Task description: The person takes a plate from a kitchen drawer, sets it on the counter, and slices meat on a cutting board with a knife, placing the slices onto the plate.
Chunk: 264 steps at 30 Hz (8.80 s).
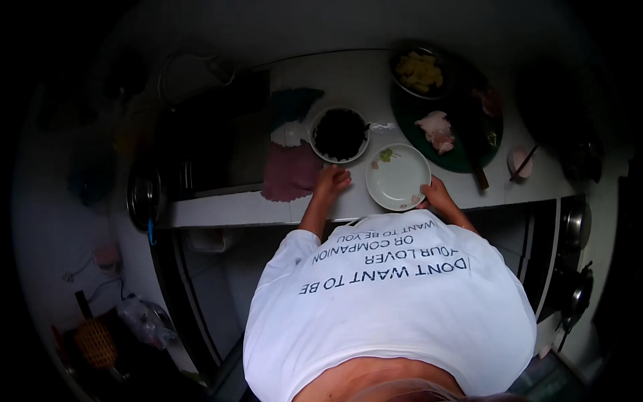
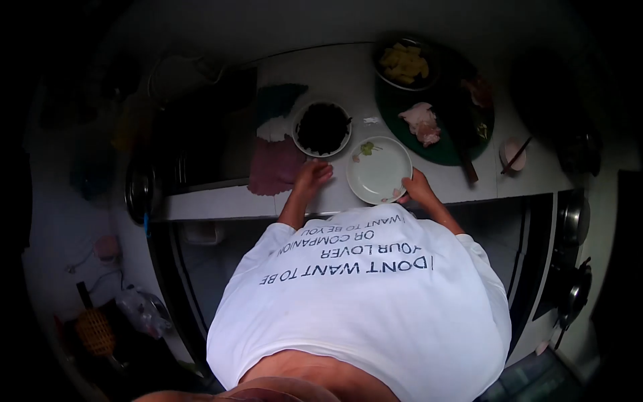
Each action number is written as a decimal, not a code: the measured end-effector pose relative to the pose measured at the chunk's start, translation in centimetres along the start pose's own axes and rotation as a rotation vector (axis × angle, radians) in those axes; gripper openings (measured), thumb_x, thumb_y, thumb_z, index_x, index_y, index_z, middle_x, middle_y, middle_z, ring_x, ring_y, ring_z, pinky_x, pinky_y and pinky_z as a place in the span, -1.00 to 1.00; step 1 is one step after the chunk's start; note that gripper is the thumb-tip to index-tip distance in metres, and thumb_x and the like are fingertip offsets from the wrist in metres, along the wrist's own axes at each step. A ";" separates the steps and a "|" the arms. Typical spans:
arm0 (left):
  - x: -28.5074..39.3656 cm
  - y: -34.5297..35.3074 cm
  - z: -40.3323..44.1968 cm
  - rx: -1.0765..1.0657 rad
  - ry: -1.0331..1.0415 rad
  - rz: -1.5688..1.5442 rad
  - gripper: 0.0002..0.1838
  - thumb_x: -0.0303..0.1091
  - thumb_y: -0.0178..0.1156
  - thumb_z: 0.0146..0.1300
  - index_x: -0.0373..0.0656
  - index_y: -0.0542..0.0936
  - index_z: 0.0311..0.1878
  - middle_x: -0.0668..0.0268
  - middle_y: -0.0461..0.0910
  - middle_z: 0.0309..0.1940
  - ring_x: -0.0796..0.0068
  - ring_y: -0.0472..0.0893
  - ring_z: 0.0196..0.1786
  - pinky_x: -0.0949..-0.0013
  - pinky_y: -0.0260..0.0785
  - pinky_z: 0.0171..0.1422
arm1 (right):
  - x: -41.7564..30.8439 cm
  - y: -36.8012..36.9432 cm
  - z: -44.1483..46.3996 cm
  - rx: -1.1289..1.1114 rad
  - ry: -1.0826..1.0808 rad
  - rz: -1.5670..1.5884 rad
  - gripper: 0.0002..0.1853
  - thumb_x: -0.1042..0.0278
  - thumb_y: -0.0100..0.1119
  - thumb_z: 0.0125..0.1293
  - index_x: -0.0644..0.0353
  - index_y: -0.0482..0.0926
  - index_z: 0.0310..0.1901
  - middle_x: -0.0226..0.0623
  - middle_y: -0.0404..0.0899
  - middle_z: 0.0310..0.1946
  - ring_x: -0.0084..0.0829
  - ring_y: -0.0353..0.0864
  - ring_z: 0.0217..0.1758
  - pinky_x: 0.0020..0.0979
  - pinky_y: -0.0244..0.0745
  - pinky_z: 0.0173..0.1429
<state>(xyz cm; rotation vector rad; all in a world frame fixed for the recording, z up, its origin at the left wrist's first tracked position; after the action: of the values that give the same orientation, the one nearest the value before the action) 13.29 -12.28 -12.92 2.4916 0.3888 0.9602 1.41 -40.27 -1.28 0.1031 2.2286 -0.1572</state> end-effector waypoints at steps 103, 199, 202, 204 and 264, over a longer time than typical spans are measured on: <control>-9.3 41.5 0.9 0.192 1.108 1.833 -0.71 -0.25 0.32 0.02 -0.18 0.59 -0.21 0.08 0.56 -0.34 -0.03 0.50 -0.22 0.07 0.40 -0.14 | -1.4 -29.2 -1.1 -0.243 -0.261 -0.164 -0.42 0.50 0.06 0.11 0.28 0.38 0.25 -0.37 0.43 -0.64 -0.61 0.35 -0.71 -0.47 0.28 -0.61; -6.0 38.3 -0.1 0.010 1.185 1.960 -0.53 -0.20 0.32 -0.02 -0.05 0.50 0.00 0.10 0.53 -0.06 0.02 0.49 0.07 0.00 0.43 -0.07 | -1.8 -31.4 -3.4 0.270 -0.499 -0.413 -0.53 0.41 0.14 -0.03 0.22 0.59 0.02 0.00 0.63 -0.43 -0.16 0.65 -0.40 -0.32 0.51 -0.25; -8.7 41.6 3.4 -0.230 1.022 1.873 -0.58 -0.23 0.27 0.02 -0.12 0.51 -0.03 0.05 0.55 -0.07 0.00 0.51 0.04 0.02 0.43 -0.07 | -2.0 -32.8 -4.0 0.323 -0.429 -0.395 -0.54 0.41 0.13 -0.02 0.25 0.58 0.00 -0.03 0.61 -0.49 -0.18 0.58 -0.49 -0.32 0.49 -0.30; -11.8 42.8 4.9 -0.283 1.069 2.001 -0.61 -0.25 0.24 0.03 -0.16 0.51 -0.06 0.00 0.56 -0.10 -0.02 0.53 -0.02 0.03 0.44 -0.07 | -0.7 -33.3 -3.7 0.336 -0.422 -0.274 -0.58 0.44 0.11 0.01 0.30 0.58 -0.02 -0.20 0.53 -0.63 -0.35 0.50 -0.64 -0.36 0.41 -0.47; -11.1 40.8 2.7 -0.173 1.255 1.659 -0.76 -0.39 0.22 0.01 -0.14 0.61 -0.19 0.10 0.54 -0.09 0.02 0.49 -0.03 0.10 0.38 0.02 | 2.7 -33.3 -2.2 -0.013 -0.100 -0.582 -0.61 0.37 0.12 -0.06 0.37 0.59 -0.15 0.09 0.62 -0.35 -0.03 0.64 -0.23 -0.21 0.49 -0.10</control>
<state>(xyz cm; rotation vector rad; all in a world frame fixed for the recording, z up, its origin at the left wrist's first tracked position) 11.27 -52.87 -0.80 1.2182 -1.5816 2.7709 -6.29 -72.80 0.53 -0.5540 2.1023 -0.4514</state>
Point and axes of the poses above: each hand's wrist, its own z-axis towards the middle knuckle, its own y-axis out of the palm, x = y × z, the point moved 8 cm from there along z, towards the middle knuckle
